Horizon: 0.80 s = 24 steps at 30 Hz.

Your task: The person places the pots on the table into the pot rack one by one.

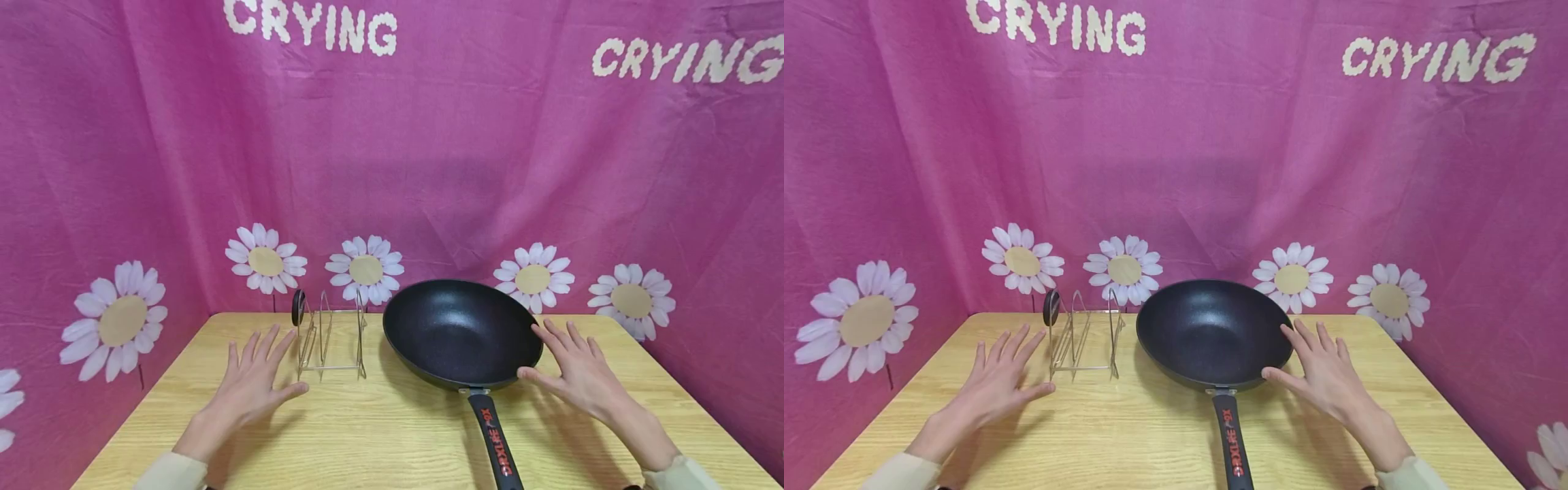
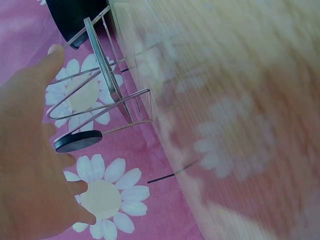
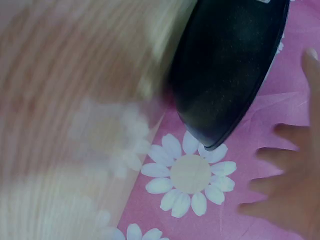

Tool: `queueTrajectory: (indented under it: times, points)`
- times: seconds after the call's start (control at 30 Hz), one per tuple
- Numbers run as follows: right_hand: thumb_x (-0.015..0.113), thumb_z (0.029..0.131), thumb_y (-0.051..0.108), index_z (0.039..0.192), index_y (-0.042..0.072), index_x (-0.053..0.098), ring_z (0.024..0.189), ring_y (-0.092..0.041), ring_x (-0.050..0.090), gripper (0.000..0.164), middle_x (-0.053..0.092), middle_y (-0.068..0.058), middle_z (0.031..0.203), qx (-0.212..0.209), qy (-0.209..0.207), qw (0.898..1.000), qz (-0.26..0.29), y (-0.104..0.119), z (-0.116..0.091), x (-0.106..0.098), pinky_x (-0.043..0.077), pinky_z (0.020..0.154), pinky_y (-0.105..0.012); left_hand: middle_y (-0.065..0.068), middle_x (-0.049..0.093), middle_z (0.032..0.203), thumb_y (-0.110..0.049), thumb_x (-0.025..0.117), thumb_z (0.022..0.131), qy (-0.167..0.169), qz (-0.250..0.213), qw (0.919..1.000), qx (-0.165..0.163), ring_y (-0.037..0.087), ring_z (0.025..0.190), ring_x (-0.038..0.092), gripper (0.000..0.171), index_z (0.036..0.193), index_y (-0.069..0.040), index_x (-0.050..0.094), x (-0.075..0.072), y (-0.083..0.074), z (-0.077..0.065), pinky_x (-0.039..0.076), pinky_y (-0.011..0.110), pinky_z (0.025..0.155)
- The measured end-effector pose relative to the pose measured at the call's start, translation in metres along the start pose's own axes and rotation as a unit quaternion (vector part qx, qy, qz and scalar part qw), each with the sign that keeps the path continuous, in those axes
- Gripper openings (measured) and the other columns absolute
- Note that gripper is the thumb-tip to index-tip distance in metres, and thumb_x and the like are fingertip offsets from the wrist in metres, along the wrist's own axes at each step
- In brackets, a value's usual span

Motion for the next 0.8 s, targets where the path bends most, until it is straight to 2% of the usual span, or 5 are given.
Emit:
queueTrajectory:
  times: [0.27,0.37,0.47,0.63,0.8]
  points:
    - [0.076,0.087,0.034,0.135,0.006,0.057,0.133,-0.051,0.043,0.060,0.057,-0.021,0.138,-0.031,-0.097,0.991,0.086,0.012,-0.002,-0.023,0.034,0.107,-0.059,0.021,0.025,0.161,-0.049,0.068,0.089,-0.020,-0.034,0.9992,0.008,0.052,0.144,0.022,0.085,0.157,-0.018,0.028,-0.004,-0.011,0.003,0.009,0.073,0.113]
    - [0.076,0.088,0.026,0.129,0.009,0.063,0.128,-0.041,0.051,0.047,0.063,-0.016,0.132,-0.033,-0.125,0.986,0.104,0.019,-0.005,-0.031,0.035,0.112,-0.029,0.022,0.027,0.160,-0.043,0.068,0.091,-0.029,-0.062,0.9976,0.011,0.051,0.143,0.025,0.082,0.157,-0.018,0.027,-0.008,-0.018,0.005,0.013,0.070,0.114]
    - [0.075,0.089,0.019,0.122,0.011,0.068,0.116,-0.022,0.059,0.035,0.069,-0.009,0.121,-0.035,-0.154,0.980,0.117,0.025,-0.008,-0.040,0.031,0.099,-0.005,0.021,0.035,0.157,-0.037,0.071,0.091,-0.039,-0.103,0.9938,0.017,0.049,0.141,0.031,0.078,0.155,-0.014,0.032,-0.011,-0.028,0.006,0.020,0.067,0.114]
    - [0.073,0.089,0.012,0.115,0.012,0.071,0.099,0.007,0.054,0.026,0.072,-0.003,0.111,-0.033,-0.167,0.975,0.145,0.035,-0.014,-0.047,0.040,0.081,-0.010,0.022,0.044,0.150,-0.027,0.072,0.090,-0.049,-0.186,0.9812,0.016,0.046,0.139,0.037,0.066,0.147,-0.009,0.045,-0.011,-0.048,0.004,0.029,0.066,0.110]
    - [0.072,0.089,0.008,0.115,0.013,0.070,0.096,0.008,0.057,0.026,0.073,-0.001,0.106,-0.037,-0.154,0.972,0.171,0.046,-0.016,-0.047,0.044,0.077,-0.014,0.019,0.045,0.151,-0.024,0.071,0.091,-0.040,-0.242,0.9693,0.016,0.043,0.140,0.038,0.063,0.147,-0.013,0.046,-0.008,-0.070,0.003,0.030,0.067,0.109]
Point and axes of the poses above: each hand's wrist, its own z-axis towards the middle knuckle, its own x-axis out of the palm, y = z × x, the point moved 10 cm from there along z, towards the middle knuckle
